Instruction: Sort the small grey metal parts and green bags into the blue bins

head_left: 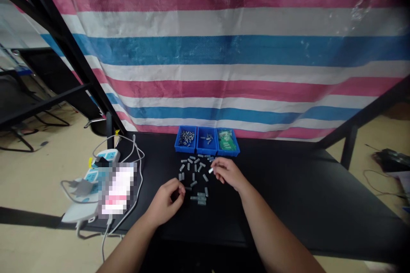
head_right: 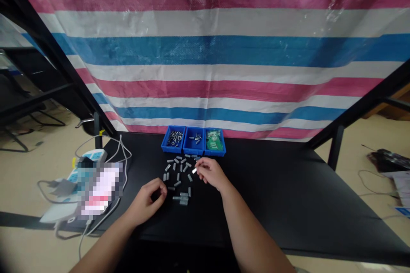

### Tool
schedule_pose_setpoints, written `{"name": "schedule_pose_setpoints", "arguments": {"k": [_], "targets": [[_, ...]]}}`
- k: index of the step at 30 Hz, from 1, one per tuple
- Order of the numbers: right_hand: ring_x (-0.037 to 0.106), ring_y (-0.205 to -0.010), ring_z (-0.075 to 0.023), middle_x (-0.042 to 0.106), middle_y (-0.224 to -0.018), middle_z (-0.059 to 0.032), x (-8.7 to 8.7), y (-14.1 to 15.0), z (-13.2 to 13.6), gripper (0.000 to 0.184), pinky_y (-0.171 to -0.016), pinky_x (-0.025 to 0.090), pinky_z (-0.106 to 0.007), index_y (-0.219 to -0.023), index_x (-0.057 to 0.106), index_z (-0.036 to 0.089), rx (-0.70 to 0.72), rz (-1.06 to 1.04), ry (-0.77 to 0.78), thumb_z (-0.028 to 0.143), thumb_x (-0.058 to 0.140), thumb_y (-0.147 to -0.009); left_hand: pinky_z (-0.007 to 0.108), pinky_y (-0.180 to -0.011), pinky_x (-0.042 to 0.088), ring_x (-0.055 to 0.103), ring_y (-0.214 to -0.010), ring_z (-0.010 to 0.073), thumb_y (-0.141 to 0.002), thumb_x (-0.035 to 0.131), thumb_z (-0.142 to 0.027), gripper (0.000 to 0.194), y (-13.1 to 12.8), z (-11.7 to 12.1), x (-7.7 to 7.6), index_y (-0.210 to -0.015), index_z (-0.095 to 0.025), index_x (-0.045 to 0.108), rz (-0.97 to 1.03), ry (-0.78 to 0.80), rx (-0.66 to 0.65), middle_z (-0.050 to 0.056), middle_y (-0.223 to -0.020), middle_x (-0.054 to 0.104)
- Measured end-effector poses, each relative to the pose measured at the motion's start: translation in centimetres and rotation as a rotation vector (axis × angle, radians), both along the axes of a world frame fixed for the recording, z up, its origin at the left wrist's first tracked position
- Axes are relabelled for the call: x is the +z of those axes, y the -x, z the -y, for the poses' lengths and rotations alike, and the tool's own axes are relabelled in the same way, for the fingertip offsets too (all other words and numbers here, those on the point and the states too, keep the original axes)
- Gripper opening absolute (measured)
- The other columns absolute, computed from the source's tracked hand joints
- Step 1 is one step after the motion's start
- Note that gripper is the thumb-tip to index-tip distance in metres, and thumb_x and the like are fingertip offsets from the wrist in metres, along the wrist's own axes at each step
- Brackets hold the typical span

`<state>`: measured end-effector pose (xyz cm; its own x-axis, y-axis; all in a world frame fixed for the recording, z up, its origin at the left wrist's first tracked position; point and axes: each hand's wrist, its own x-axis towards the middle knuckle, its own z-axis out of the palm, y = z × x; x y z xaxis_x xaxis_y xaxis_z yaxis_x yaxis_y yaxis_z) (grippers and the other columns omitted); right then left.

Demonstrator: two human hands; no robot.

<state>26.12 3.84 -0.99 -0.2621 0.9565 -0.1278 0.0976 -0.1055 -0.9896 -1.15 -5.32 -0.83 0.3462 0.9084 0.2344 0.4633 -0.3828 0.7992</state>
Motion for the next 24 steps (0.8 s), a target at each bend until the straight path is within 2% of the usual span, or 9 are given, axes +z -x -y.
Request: {"name": "schedule_pose_setpoints", "arguments": {"k": [3,5,6,8,10,12,15,19,24], "targets": [[0.071,-0.08,-0.0194,0.074,-0.099,-0.0074,0.5,0.0,-0.4,0.046,-0.061,0.056,-0.028,-0.119,0.06,0.023,-0.151,-0.244,-0.046,0.035,0.073,-0.076,0.028,-0.073,0.046,0.059,-0.08,0.017,-0.091,0.053,-0.017,0.009,0.0,0.0,0.0,-0.086,-0.02,0.059,0.001,-0.002,-0.001,0.004,-0.084,0.061],[0.072,-0.085,-0.0215,0.072,-0.111,-0.0097,0.5,-0.3,-0.6,0.058,-0.064,0.057,-0.031,-0.13,0.054,0.025,-0.168,-0.235,-0.062,0.039,0.074,-0.077,0.028,-0.073,0.046,0.06,-0.08,0.0172,-0.091,0.053,-0.017,0.008,0.0,0.0,-0.1,-0.086,-0.02,0.059,0.002,0.002,-0.001,0.004,-0.084,0.061],[0.071,-0.081,-0.021,0.073,-0.108,-0.0094,0.3,-0.5,-0.6,0.054,-0.061,0.056,-0.031,-0.127,0.056,0.024,-0.168,-0.165,-0.088,0.041,0.073,-0.078,0.028,-0.073,0.046,0.06,-0.08,0.0171,-0.091,0.053,-0.017,0.008,0.1,-0.1,-0.1,-0.086,-0.02,0.059,0.001,0.005,0.0,0.004,-0.084,0.061],[0.067,-0.068,-0.0181,0.072,-0.093,-0.0062,-0.3,-0.9,-0.6,0.036,-0.057,0.052,-0.029,-0.109,0.065,0.021,-0.2,0.062,-0.198,0.042,0.07,-0.081,0.028,-0.072,0.046,0.059,-0.079,0.017,-0.091,0.053,-0.017,0.008,0.1,-0.1,-0.2,-0.086,-0.02,0.059,-0.003,0.01,0.001,0.004,-0.084,0.061],[0.061,-0.062,-0.0159,0.068,-0.077,-0.0024,-1.0,-1.3,-0.7,0.022,-0.059,0.049,-0.029,-0.094,0.069,0.02,-0.25,0.335,-0.332,0.039,0.066,-0.082,0.028,-0.072,0.046,0.059,-0.079,0.0169,-0.09,0.054,-0.016,0.008,0.1,-0.1,-0.2,-0.086,-0.02,0.059,-0.006,0.013,-0.002,0.004,-0.084,0.061],[0.06,-0.064,-0.0166,0.065,-0.072,-0.001,-1.4,-1.5,-0.7,0.017,-0.064,0.048,-0.03,-0.092,0.07,0.021,-0.294,0.58,-0.42,0.033,0.066,-0.082,0.027,-0.072,0.046,0.059,-0.078,0.0169,-0.09,0.054,-0.016,0.008,0.1,-0.1,-0.2,-0.086,-0.02,0.059,-0.006,0.012,-0.004,0.004,-0.084,0.061],[0.062,-0.073,-0.0195,0.067,-0.078,-0.0033,-1.5,-1.3,-0.8,0.018,-0.068,0.046,-0.03,-0.096,0.072,0.021,-0.325,0.814,-0.446,0.03,0.068,-0.081,0.027,-0.072,0.046,0.059,-0.079,0.017,-0.09,0.054,-0.016,0.008,0.0,-0.1,-0.1,-0.085,-0.02,0.059,-0.005,0.01,-0.003,0.004,-0.084,0.062],[0.064,-0.079,-0.0201,0.069,-0.091,-0.007,-1.2,-0.9,-1.0,0.012,-0.07,0.046,-0.03,-0.093,0.073,0.022,-0.314,0.901,-0.457,0.023,0.065,-0.084,0.027,-0.071,0.045,0.059,-0.078,0.0167,-0.09,0.054,-0.016,0.008,0.0,-0.1,0.1,-0.085,-0.02,0.059,-0.017,0.014,0.001,0.004,-0.083,0.061],[0.066,-0.081,-0.0205,0.07,-0.088,-0.0065,-1.4,-1.6,-1.0,0.011,-0.076,0.049,-0.032,-0.087,0.07,0.021,-0.32,0.805,-0.472,0.018,0.06,-0.084,0.027,-0.072,0.045,0.06,-0.079,0.0171,-0.091,0.053,-0.017,0.008,-0.1,-0.1,0.1,-0.086,-0.02,0.059,-0.028,0.006,-0.002,0.004,-0.084,0.062]]}}
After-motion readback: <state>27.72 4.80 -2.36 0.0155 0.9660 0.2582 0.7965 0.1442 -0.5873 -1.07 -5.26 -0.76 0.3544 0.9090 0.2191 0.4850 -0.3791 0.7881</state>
